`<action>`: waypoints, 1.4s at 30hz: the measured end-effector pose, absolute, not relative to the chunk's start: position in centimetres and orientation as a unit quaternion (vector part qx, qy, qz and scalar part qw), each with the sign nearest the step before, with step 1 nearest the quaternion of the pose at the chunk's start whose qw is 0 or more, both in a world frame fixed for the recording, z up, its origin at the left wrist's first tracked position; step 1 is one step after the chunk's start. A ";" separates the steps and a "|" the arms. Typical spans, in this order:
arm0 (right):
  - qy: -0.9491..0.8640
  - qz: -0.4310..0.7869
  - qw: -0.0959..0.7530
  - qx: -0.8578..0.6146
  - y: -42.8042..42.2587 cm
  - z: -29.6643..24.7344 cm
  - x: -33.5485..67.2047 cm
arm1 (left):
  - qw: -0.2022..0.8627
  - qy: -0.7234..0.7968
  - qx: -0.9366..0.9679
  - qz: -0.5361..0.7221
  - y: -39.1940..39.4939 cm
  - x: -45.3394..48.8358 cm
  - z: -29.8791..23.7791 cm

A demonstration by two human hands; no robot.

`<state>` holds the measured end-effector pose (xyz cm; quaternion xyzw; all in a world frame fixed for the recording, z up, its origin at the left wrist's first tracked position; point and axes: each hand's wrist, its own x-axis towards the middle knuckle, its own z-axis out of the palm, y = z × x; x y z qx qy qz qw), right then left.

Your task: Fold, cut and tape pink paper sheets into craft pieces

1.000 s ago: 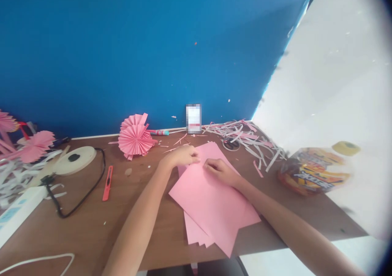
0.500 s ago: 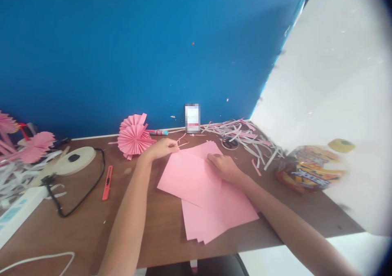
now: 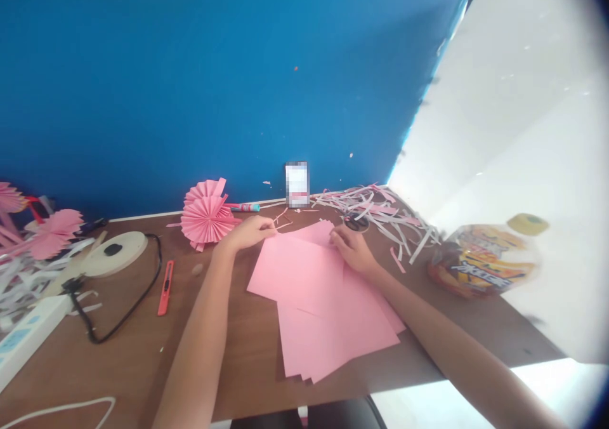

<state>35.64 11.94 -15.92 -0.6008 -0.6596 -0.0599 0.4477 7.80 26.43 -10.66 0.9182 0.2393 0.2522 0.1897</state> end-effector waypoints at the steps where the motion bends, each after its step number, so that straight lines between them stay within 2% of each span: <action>1: -0.691 -0.012 0.438 -0.575 11.9 -16.1 35.2 | 0.194 0.231 0.919 0.253 26.1 8.2 -10.6; 4: -0.743 0.098 0.384 -0.539 11.8 -16.4 34.2 | 0.211 0.213 0.916 0.266 25.4 9.0 -10.6; 6: -0.749 0.133 0.378 -0.528 11.7 -16.5 34.0 | 0.238 0.210 0.907 0.277 25.3 9.2 -10.7; 9: -0.720 0.160 0.426 -0.525 11.8 -16.4 34.5 | 0.312 0.224 0.876 0.292 25.6 8.9 -10.9; 16: -0.564 0.265 0.616 -0.482 12.6 -16.5 35.7 | 0.455 0.184 0.802 0.339 26.2 8.5 -11.3; 21: -0.533 0.265 0.650 -0.473 12.6 -16.6 35.7 | 0.522 0.165 0.764 0.341 26.1 9.2 -11.8; 24: -0.543 0.265 0.642 -0.472 12.8 -16.7 35.8 | 0.547 0.146 0.751 0.340 26.2 9.2 -12.1; 27: -0.571 0.178 0.618 -0.510 13.0 -16.6 36.0 | 0.548 0.170 0.768 0.286 26.3 8.8 -12.5; 29: -0.568 0.039 0.576 -0.586 12.9 -16.5 36.4 | 0.544 0.191 0.779 0.245 26.2 8.6 -12.6; 32: -0.528 -0.201 0.435 -0.701 12.5 -16.3 37.2 | 0.533 0.191 0.782 0.259 25.8 8.4 -12.3; 34: -0.504 -0.292 0.344 -0.737 12.3 -16.3 37.8 | 0.527 0.179 0.773 0.305 25.3 8.3 -11.8; 37: -0.499 -0.328 0.280 -0.751 12.2 -16.2 38.5 | 0.523 0.176 0.756 0.354 24.9 7.9 -11.1; 39: -0.506 -0.332 0.268 -0.750 12.3 -16.3 38.7 | 0.524 0.173 0.750 0.365 24.9 7.7 -11.0; 42: -0.514 -0.328 0.277 -0.743 12.4 -16.2 38.7 | 0.526 0.171 0.772 0.313 25.3 7.4 -11.4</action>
